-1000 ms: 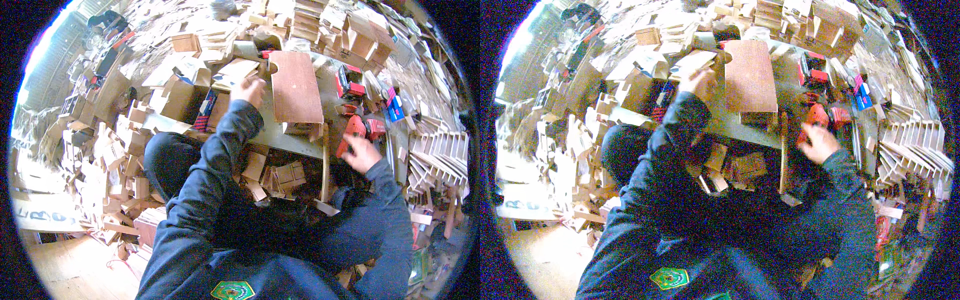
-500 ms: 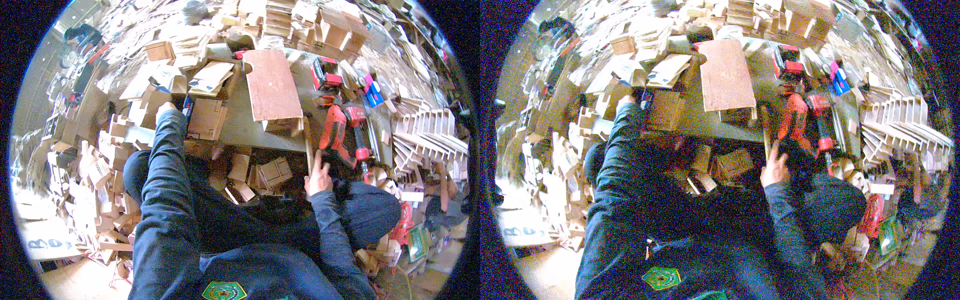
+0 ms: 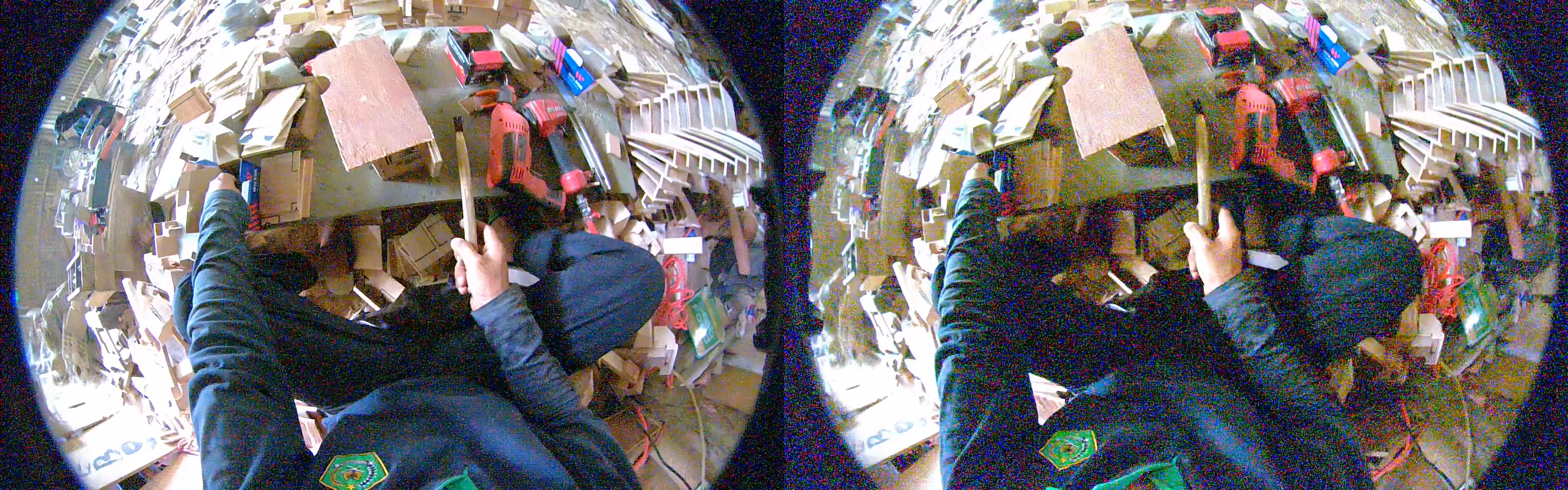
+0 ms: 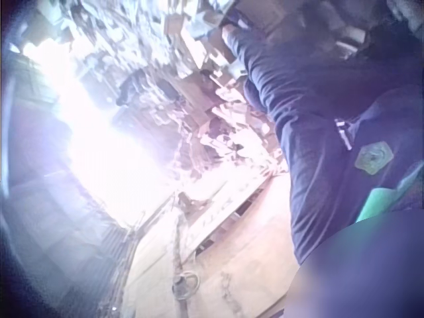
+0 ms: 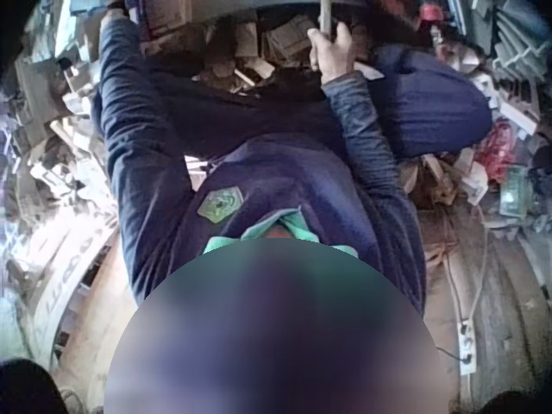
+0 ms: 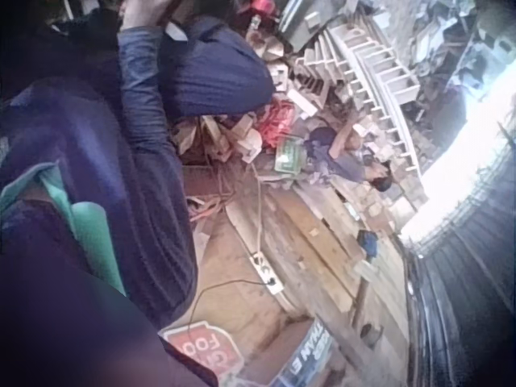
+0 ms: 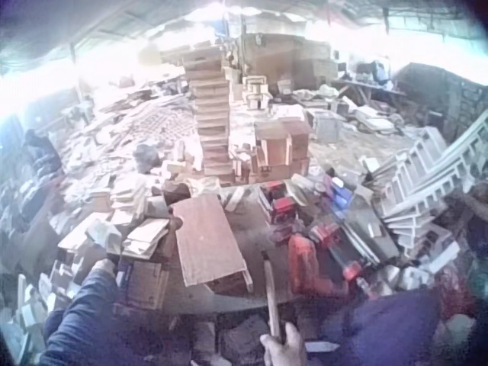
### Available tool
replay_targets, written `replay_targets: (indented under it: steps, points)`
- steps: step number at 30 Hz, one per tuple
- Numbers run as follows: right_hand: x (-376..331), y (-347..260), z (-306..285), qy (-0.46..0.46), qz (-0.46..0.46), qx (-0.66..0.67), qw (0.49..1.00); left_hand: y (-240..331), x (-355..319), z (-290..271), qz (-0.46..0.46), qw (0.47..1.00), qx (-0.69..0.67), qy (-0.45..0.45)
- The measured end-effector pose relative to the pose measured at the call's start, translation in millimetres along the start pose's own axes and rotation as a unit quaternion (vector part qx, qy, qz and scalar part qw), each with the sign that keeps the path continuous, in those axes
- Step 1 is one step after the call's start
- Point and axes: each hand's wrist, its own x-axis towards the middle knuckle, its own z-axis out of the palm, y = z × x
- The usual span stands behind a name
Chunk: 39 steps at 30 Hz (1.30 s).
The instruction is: The person sits on the floor and assembles a small wooden box. They use a hammer to tap the joints together and a nail gun to fasten the pieces. The person repeatedly adjusts the box and checks the alignment of the sides.
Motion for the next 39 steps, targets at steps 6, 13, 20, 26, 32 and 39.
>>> replay_targets:
  steps: [6,13,20,26,32,39]
  points:
    - [4,2,0,0.005,0.073,0.034,0.997,-17,-2,5,0.049,0.995,0.047,0.068]
    - [7,5,-5,-0.016,0.068,0.044,0.997,-47,16,15,0.049,0.985,-0.049,0.16]
    - [22,29,-8,0.017,-0.027,-0.049,0.998,63,-23,-58,0.211,0.895,-0.284,0.273]
    - [42,58,-18,0.008,-0.074,-0.088,0.993,248,-144,-66,0.455,0.705,-0.534,0.099]
    - [46,61,-25,0.031,-0.13,-0.16,0.978,276,-157,-40,0.435,0.719,-0.536,0.085]
    - [48,56,-26,0.024,-0.117,-0.19,0.975,278,-147,-28,0.439,0.718,-0.53,0.106]
